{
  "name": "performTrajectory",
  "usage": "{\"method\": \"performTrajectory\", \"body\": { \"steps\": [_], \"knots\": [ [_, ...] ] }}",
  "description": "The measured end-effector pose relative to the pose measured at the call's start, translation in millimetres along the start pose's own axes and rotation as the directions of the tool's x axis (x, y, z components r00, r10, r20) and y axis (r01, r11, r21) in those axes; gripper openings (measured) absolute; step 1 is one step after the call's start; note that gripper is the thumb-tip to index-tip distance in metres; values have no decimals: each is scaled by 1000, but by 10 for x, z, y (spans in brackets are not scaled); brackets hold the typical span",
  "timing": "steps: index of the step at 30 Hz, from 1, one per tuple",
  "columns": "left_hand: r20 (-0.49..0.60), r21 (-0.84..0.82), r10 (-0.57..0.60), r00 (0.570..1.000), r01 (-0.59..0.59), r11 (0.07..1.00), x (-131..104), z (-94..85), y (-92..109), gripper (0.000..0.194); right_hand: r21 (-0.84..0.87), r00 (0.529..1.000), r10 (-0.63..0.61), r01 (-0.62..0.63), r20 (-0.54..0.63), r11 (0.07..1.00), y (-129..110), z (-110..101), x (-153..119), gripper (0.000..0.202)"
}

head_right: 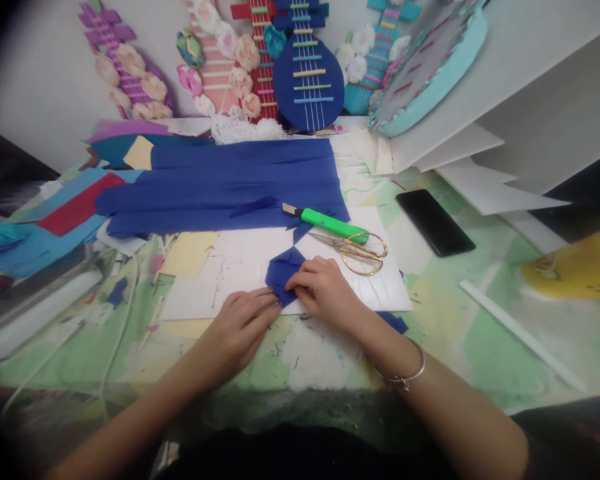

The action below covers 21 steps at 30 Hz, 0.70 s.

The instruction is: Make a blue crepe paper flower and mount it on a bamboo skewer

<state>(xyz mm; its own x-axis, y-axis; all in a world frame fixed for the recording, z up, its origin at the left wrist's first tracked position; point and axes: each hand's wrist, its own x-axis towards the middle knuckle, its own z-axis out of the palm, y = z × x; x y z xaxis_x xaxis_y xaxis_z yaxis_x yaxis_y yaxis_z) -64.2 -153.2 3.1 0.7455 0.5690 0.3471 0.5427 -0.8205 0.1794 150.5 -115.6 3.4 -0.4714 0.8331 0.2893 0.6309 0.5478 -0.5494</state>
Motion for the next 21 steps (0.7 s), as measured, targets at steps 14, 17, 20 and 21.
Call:
{"method": "performTrajectory", "body": {
  "steps": [14,17,20,21],
  "knots": [
    [88,64,-75,993,69,996,14,-24,4,39,-5,1000,1,-1,-6,1000,-5,-3,3,19],
    [93,126,-129,987,117,985,13,-34,14,39,-2,1000,-3,3,-8,1000,-7,-4,5,19],
    [88,161,-180,980,164,973,0,-45,29,38,1,1000,-5,5,-3,1000,-1,-4,5,20],
    [74,170,-196,978,181,969,-7,-45,35,39,2,1000,-4,4,-2,1000,1,-4,4,20]
  ]
}}
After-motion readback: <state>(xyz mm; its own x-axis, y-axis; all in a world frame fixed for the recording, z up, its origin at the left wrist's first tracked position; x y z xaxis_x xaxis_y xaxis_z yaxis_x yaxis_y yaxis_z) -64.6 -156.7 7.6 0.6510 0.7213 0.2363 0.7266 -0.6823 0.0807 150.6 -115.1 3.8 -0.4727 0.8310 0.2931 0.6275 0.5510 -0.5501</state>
